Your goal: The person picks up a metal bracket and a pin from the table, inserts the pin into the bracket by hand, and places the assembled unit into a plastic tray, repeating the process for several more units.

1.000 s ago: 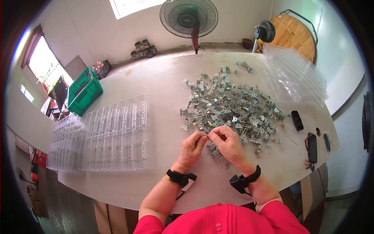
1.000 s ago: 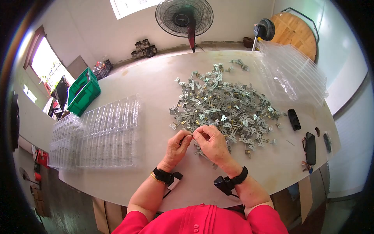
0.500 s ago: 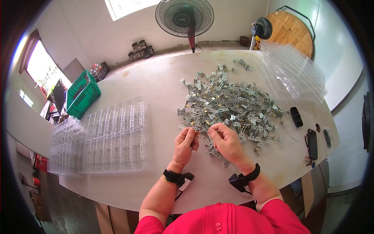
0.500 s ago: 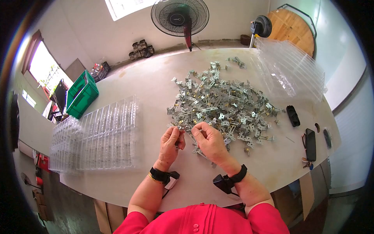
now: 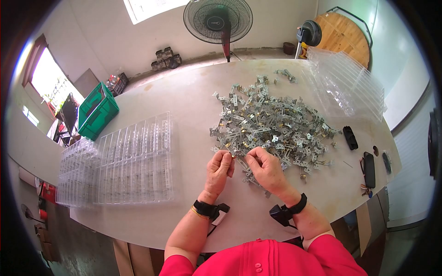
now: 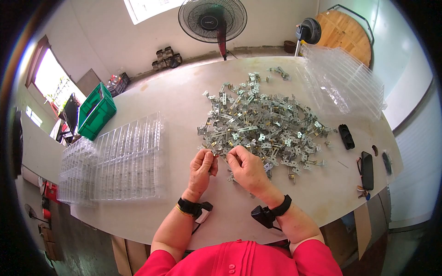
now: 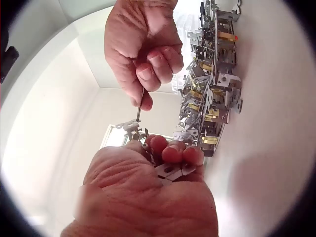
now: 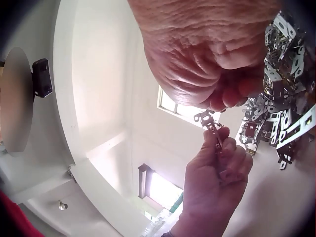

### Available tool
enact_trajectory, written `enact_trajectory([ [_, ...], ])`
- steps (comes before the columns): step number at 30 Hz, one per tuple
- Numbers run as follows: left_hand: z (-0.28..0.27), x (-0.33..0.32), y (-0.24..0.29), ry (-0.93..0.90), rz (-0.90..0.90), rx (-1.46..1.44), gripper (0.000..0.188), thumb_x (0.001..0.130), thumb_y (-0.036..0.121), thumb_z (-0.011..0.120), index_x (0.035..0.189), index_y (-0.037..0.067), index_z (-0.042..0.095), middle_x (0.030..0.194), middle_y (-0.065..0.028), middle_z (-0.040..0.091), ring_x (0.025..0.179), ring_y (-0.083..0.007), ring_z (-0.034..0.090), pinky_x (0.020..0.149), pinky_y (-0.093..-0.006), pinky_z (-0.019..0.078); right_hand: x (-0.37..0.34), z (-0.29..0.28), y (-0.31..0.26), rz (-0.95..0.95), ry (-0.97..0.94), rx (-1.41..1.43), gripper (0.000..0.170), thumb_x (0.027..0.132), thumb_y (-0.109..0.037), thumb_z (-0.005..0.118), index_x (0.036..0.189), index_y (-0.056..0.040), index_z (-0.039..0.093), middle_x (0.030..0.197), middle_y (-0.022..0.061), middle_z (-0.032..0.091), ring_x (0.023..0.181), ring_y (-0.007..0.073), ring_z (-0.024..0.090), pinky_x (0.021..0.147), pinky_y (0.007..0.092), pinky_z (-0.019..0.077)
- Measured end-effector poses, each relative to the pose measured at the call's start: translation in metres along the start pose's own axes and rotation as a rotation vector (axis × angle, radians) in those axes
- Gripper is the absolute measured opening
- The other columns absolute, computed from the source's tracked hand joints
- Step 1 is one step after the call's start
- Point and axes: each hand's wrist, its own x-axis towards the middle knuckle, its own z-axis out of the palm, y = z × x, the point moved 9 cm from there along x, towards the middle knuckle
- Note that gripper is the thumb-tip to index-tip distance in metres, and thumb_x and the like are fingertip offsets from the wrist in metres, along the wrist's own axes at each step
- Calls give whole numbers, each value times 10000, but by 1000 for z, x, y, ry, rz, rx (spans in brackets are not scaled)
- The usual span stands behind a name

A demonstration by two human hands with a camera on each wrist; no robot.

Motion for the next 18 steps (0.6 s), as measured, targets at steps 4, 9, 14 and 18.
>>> enact_trajectory([
  [4,0,1,1,-3,46,51,260,1068,278,497,994,52,600,690,24,513,570,-65,452,511,-214,362,0,1,1,5,-20,-20,130,966,-168,625,987,-40,620,777,117,689,667,219,665,621,339,508],
  [9,-4,0,5,18,74,99,227,1064,255,511,983,60,593,694,31,510,581,-58,447,519,-211,369,1,1,3,-7,-29,-25,133,968,-174,627,1000,-45,617,772,122,678,673,236,664,623,349,505],
  [14,-4,-1,8,16,95,116,208,1062,240,517,974,64,585,700,31,513,592,-56,451,525,-211,371,0,-2,-7,-75,-16,-85,120,974,-166,614,990,-47,606,756,149,657,664,300,661,602,371,495],
  [18,1,-3,12,-19,159,292,190,1056,232,532,966,71,576,706,34,510,615,-52,456,546,-211,392,-2,-2,-14,-197,23,-164,106,976,-156,606,1002,-54,597,759,165,649,673,337,656,596,376,493],
])
